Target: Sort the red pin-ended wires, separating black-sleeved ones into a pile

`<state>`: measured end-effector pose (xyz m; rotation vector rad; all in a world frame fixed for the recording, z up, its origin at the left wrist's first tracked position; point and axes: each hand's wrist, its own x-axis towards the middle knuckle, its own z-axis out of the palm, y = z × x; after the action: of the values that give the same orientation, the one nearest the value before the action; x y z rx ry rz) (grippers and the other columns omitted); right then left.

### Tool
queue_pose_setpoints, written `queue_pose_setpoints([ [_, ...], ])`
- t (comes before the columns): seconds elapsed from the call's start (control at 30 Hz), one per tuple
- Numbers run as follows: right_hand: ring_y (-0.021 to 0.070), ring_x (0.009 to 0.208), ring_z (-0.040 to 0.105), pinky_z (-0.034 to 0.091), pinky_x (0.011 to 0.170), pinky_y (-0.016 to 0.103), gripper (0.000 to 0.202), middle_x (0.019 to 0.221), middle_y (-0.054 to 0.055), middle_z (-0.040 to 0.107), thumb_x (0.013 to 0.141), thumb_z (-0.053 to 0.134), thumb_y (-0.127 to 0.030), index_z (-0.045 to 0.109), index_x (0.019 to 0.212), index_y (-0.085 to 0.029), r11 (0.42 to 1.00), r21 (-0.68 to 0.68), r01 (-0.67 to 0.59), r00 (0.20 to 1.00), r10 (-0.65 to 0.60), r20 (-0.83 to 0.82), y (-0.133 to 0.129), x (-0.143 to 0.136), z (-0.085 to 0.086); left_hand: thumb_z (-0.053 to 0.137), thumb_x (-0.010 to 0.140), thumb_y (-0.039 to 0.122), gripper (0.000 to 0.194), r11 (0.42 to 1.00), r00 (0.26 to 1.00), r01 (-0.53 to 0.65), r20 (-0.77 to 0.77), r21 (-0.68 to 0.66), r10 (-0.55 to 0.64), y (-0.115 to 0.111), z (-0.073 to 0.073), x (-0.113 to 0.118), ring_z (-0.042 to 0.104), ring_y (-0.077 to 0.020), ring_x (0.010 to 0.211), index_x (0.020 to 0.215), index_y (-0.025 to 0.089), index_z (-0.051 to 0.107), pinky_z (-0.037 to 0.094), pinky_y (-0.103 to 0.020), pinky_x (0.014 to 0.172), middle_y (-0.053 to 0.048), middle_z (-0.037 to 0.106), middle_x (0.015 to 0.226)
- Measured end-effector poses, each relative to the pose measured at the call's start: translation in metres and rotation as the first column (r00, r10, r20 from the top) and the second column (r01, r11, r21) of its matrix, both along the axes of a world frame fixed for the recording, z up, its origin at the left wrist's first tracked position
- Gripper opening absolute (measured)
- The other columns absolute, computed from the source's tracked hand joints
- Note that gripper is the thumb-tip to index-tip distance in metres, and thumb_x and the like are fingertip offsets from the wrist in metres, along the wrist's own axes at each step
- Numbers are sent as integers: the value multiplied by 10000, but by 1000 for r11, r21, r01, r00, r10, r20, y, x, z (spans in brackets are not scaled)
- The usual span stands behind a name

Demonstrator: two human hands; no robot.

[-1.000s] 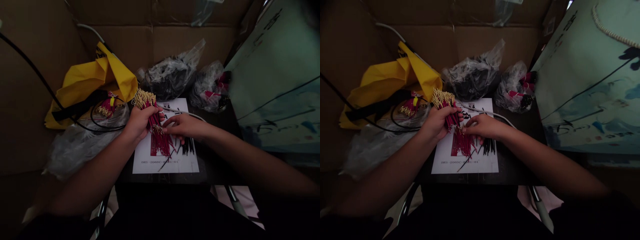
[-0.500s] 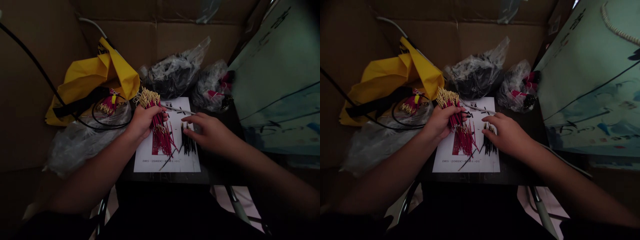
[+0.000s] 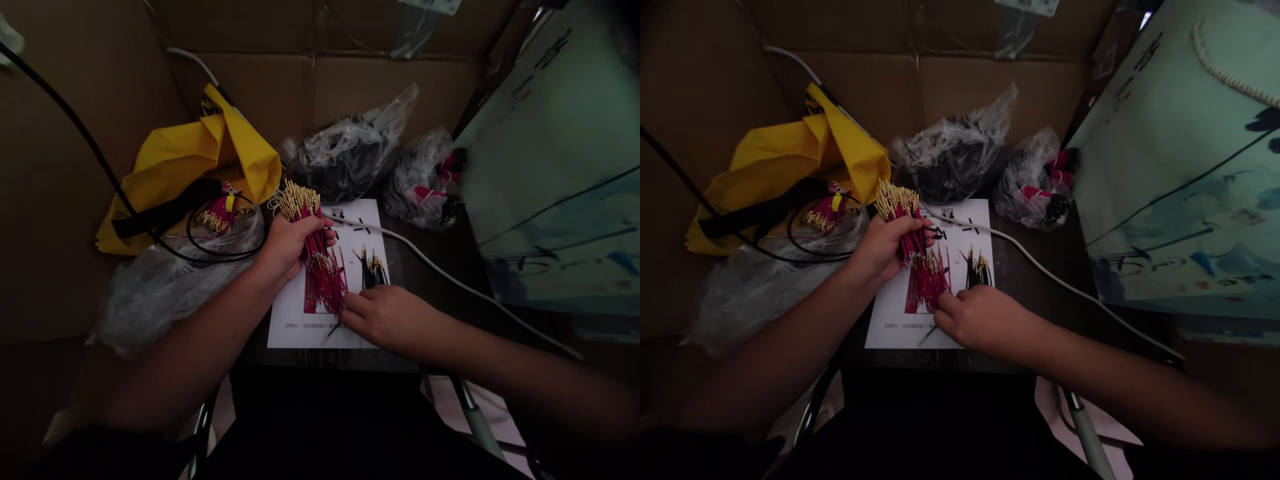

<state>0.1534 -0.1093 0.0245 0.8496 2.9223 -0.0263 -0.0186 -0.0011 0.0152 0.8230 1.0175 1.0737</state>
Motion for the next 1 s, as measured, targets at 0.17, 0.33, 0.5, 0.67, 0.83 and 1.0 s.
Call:
queue_pose_setpoints([
  [0.17, 153, 632, 527, 283, 495, 309, 137, 927, 66, 603, 960, 454, -153, 591, 957, -154, 997, 35, 68, 998, -68, 10, -1, -2, -1, 691, 637, 179, 102, 999, 999, 32, 7, -10, -32, 0, 0, 0, 649, -142, 596, 709, 112, 663, 586, -263, 577, -36, 665, 656],
  [0.33, 154, 650, 534, 313, 522, 304, 108, 915, 54, 609, 923, 486, -136, 589, 930, -165, 996, -40, 82, 996, -84, -41, -9, 7, 15, 688, 632, 173, 104, 999, 1000, 25, 7, -40, -24, -1, 3, 0, 649, -139, 608, 713, 114, 660, 577, -252, 578, -52, 678, 696],
  [0.5, 141, 648, 540, 352, 576, 288, 145, 803, 33, 564, 915, 483, -241, 549, 799, -186, 808, -135, 573, 785, -589, -192, -22, 35, 18, 686, 640, 177, 117, 997, 999, 44, 6, -58, -43, -1, 1, 0, 648, -144, 583, 726, 100, 669, 574, -267, 584, -62, 669, 669],
  [0.67, 146, 610, 531, 285, 533, 284, 183, 780, 26, 565, 908, 492, -286, 558, 767, -190, 595, -157, 788, 576, -803, -154, -27, 36, -9, 693, 633, 180, 125, 996, 999, 53, 16, -72, -52, -4, 1, 0, 645, -142, 580, 729, 106, 667, 564, -259, 571, -47, 662, 634],
  [0.83, 162, 647, 524, 327, 567, 291, 275, 802, 46, 579, 952, 480, -386, 607, 824, -179, 640, -88, 763, 603, -755, -259, -22, 26, -2, 689, 631, 184, 137, 995, 997, 69, 37, -70, -66, -4, 2, 0, 651, -144, 575, 740, 104, 670, 564, -260, 562, -40, 668, 632],
  [1.0, 248, 900, 520, 421, 786, 372, 242, 981, 131, 596, 944, 523, -321, 693, 918, -151, 849, -42, 527, 817, -519, -252, -11, 10, 7, 678, 648, 187, 140, 989, 994, 98, 49, -107, -93, -5, 4, -2, 646, -135, 543, 754, 95, 679, 551, -237, 531, -49, 670, 628],
])
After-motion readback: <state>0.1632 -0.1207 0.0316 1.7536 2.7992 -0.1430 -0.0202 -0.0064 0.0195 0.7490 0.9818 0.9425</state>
